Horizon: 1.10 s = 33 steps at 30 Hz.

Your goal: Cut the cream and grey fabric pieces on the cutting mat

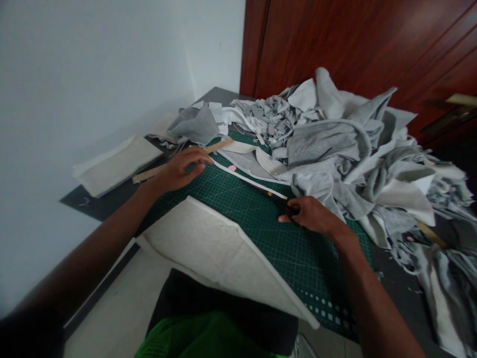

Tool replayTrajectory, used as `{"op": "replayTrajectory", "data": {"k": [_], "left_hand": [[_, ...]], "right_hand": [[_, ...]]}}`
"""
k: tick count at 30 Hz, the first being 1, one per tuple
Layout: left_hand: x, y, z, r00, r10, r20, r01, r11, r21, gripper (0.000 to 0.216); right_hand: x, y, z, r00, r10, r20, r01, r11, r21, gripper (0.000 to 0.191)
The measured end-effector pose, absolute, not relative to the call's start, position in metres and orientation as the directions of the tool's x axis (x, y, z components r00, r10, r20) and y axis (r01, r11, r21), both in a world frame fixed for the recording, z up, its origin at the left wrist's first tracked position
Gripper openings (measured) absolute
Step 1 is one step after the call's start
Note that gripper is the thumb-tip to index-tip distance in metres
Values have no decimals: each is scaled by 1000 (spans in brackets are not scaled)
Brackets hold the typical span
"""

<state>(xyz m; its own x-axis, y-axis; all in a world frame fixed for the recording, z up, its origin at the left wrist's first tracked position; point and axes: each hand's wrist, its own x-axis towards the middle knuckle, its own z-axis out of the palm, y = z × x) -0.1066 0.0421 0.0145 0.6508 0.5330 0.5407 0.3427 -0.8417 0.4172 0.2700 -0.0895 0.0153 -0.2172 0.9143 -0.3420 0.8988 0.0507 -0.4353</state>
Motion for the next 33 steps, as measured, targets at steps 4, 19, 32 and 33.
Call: {"op": "replayTrajectory", "data": {"k": [4, 19, 32, 33], "left_hand": [[-87, 5, 20, 951, 219, 217, 52, -808, 587, 23], [-66, 5, 2, 946, 217, 240, 140, -943, 300, 19], [-65, 27, -10, 858, 408, 312, 376, -913, 158, 23], [-65, 29, -10, 844, 429, 322, 398, -903, 159, 23]], "right_hand": [[270, -90, 17, -221, 904, -366, 881, 24, -472, 42], [301, -89, 17, -136, 943, -304, 943, 29, -331, 26], [317, -95, 14, -144, 977, -160, 979, 117, -168, 37], [315, -97, 14, -146, 980, -131, 980, 125, -158, 37]]}}
